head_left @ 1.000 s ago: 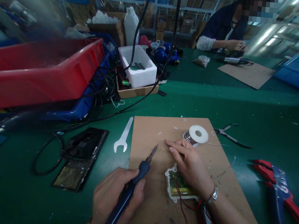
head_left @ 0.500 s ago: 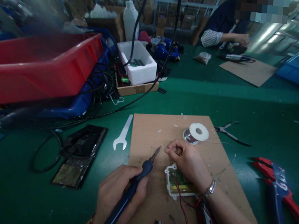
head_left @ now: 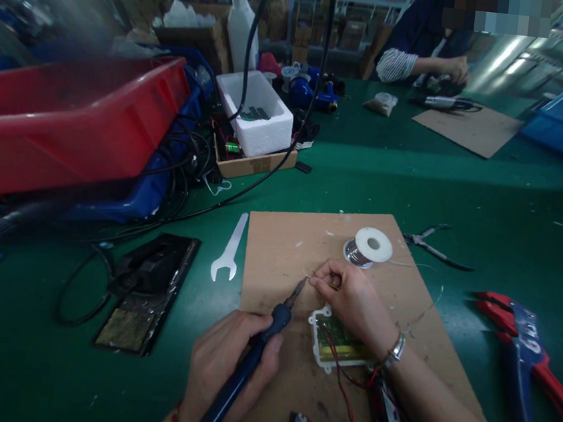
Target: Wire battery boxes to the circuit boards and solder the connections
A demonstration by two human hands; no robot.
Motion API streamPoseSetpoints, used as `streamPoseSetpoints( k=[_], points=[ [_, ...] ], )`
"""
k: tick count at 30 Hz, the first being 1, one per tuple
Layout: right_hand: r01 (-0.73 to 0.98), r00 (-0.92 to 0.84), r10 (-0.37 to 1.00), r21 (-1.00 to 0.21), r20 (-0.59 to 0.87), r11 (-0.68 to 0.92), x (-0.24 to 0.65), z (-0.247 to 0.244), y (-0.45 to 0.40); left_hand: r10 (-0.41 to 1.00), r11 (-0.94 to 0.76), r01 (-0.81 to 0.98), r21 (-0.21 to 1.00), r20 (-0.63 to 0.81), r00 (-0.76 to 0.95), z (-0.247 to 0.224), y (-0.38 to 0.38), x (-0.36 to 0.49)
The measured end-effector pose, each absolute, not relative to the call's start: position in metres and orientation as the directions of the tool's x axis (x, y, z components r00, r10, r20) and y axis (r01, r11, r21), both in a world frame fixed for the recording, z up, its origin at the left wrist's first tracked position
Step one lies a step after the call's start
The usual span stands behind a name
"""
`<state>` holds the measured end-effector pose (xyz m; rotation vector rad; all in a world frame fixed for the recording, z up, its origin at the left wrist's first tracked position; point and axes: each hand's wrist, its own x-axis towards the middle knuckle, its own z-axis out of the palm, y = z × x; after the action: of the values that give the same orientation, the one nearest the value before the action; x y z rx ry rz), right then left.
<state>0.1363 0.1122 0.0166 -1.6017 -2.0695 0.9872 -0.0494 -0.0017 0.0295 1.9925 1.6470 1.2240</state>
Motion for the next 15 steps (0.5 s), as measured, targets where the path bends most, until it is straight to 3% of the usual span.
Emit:
streamPoseSetpoints(
  k=[15],
  points=[
    [0.701, -0.313, 0.937, -0.703, -0.156, 0.117, 0.1353, 0.0205, 0.1116, 0.882, -0.398, 0.677, 0.619, 0.462, 0.095, 0.0304, -0.0014, -0.0482]
  ],
)
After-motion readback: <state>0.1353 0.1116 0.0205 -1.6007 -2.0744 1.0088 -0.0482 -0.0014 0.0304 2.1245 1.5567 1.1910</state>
